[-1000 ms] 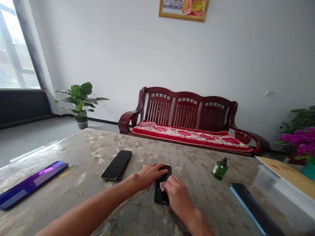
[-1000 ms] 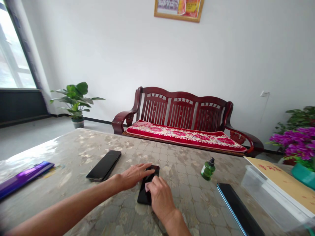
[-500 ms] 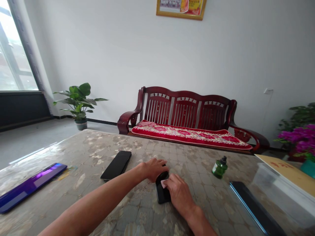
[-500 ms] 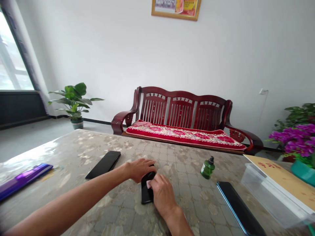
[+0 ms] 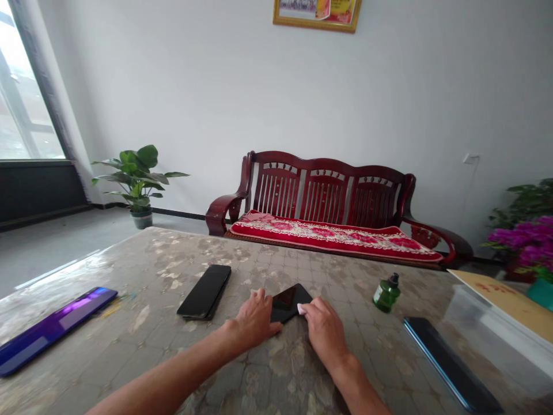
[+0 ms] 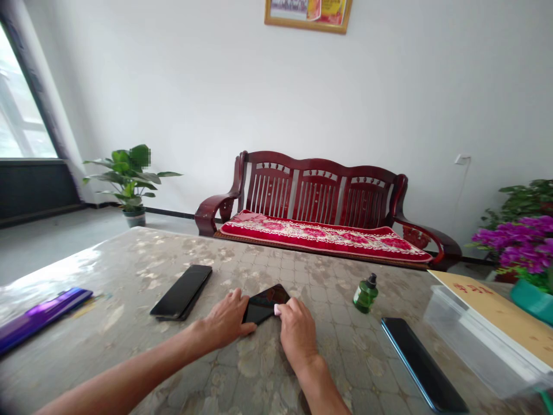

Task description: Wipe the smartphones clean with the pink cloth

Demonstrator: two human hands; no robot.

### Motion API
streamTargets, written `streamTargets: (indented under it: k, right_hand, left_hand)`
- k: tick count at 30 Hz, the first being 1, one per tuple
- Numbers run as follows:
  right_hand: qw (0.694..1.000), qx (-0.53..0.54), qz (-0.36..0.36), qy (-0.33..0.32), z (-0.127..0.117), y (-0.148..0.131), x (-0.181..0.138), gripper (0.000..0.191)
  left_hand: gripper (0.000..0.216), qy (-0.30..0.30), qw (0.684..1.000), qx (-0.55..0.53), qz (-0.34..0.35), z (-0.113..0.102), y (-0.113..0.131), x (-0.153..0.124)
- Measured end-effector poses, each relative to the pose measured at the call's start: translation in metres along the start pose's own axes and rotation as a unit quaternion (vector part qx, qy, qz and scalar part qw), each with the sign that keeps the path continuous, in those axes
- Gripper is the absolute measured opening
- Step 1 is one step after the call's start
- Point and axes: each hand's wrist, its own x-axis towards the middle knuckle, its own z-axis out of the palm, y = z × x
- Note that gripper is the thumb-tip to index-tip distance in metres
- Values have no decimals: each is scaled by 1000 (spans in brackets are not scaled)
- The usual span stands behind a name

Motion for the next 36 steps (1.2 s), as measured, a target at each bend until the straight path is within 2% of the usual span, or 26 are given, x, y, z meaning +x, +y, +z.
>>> streamTargets:
  k: [3,6,11,18,23,26,28,31,36]
  right_hand:
    - [1000,-1,-2,-6,5,0,3,25]
    - [1000,0,4,-10,5,-2,6,26]
    - [999,0,-20,-45,-4,-16,2,28]
    - [996,13,-37,-78,-3,-30,9,27]
    - [994,14,-30,-103,1,-31,22,25]
    - [993,6,-48,-103,2,-31,22,25]
    - [993,7,-61,-103,4,-29,24,25]
    - [993,-6,-59,-100,9,-22,35,24]
    - [995,-32,-22,-87,17,-17,65,25]
  left_hand:
    - [55,-7,999,-32,2,7,11,-16]
    - [61,-16,997,-67,33,12,12,-26]
    - [32,13,992,-88,87,21,5,-30]
    - [19,34,983,-94,152,30,-4,-33]
    - [22,60,984,-93,142,41,-3,-30]
    - [31,92,980,-100,144,53,-3,-25]
    - [34,87,983,-92,136,57,-4,-23]
    - [36,63,986,-100,118,56,-8,-20]
    - [35,57,978,-148,136,46,-15,-18]
